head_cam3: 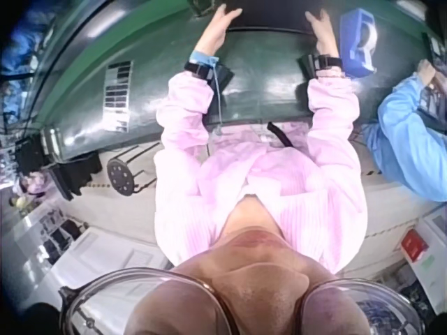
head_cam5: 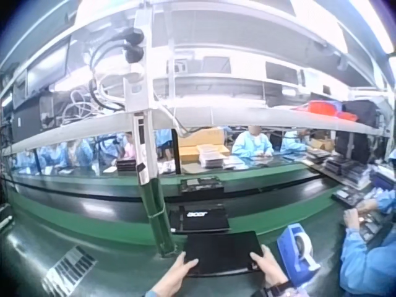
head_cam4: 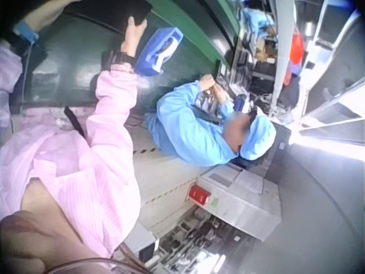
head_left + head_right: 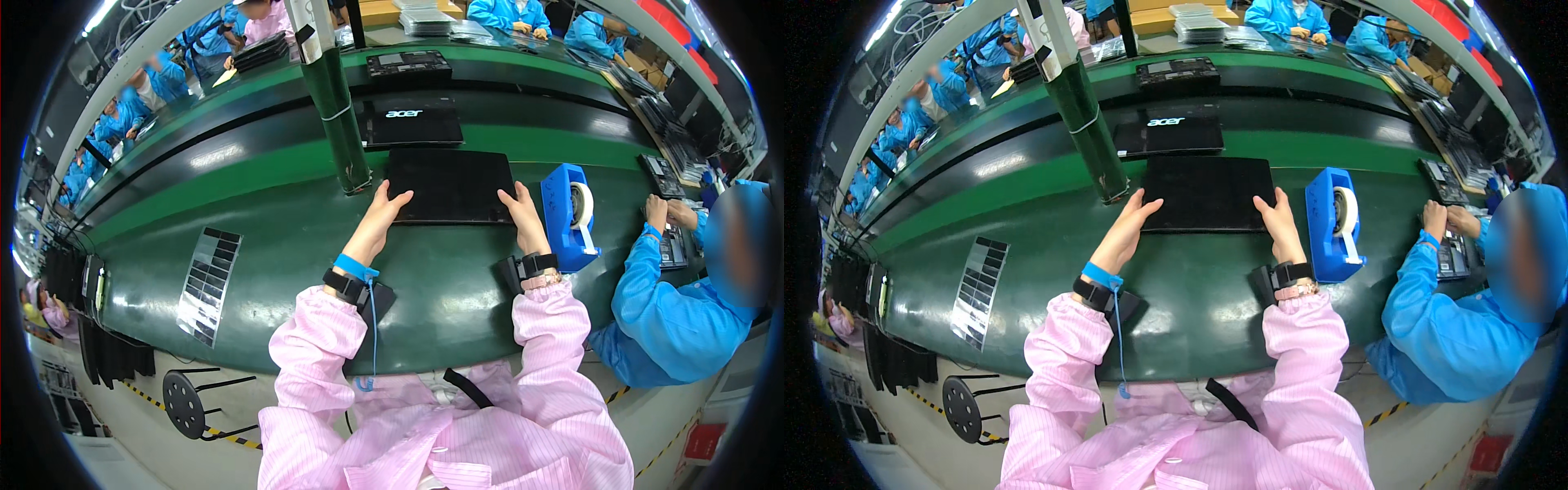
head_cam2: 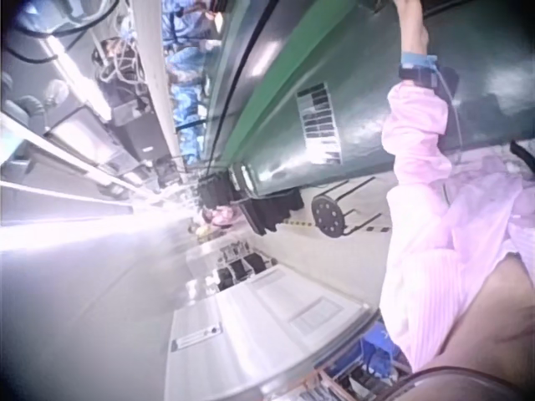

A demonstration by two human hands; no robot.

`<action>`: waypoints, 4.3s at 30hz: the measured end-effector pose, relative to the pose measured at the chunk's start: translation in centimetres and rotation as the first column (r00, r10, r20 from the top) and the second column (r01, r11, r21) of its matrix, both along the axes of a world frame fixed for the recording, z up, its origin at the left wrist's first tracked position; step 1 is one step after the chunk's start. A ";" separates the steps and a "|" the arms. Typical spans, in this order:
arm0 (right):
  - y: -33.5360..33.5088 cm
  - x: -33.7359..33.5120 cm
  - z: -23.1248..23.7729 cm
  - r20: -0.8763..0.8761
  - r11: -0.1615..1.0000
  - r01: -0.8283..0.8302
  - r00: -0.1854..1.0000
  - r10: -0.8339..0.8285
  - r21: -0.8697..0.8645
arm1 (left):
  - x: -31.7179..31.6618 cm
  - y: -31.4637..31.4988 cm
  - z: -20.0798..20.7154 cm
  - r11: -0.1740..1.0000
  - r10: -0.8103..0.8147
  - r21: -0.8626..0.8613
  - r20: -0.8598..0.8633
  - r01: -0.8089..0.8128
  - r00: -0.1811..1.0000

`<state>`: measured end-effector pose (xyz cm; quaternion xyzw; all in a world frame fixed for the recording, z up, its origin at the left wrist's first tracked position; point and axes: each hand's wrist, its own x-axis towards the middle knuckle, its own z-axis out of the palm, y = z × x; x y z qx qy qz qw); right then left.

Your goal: The worker is applying protective tape and inspecting the screen of tablet computer components on an industrial assembly line.

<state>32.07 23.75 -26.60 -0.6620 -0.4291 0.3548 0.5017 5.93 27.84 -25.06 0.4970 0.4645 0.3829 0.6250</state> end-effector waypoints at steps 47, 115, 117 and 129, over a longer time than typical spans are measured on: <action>-12.4 -2.6 5.6 -0.488 0.921 0.139 0.871 0.062 0.365 | -2.9 -14.0 5.0 0.826 0.248 0.502 0.084 -0.256 0.965; -14.4 -1.6 1.2 -0.449 0.846 0.052 0.864 0.228 0.530 | -3.8 -13.5 1.9 0.643 0.121 0.749 0.107 -0.160 0.987; -14.2 -1.8 1.5 -0.487 0.863 0.128 0.861 0.148 0.488 | -3.4 -13.1 1.9 0.603 0.144 0.763 0.185 -0.234 0.972; -13.8 -2.2 2.0 -0.487 0.853 0.114 0.856 0.176 0.509 | -3.7 -13.1 1.4 0.619 0.147 0.760 0.139 -0.200 0.979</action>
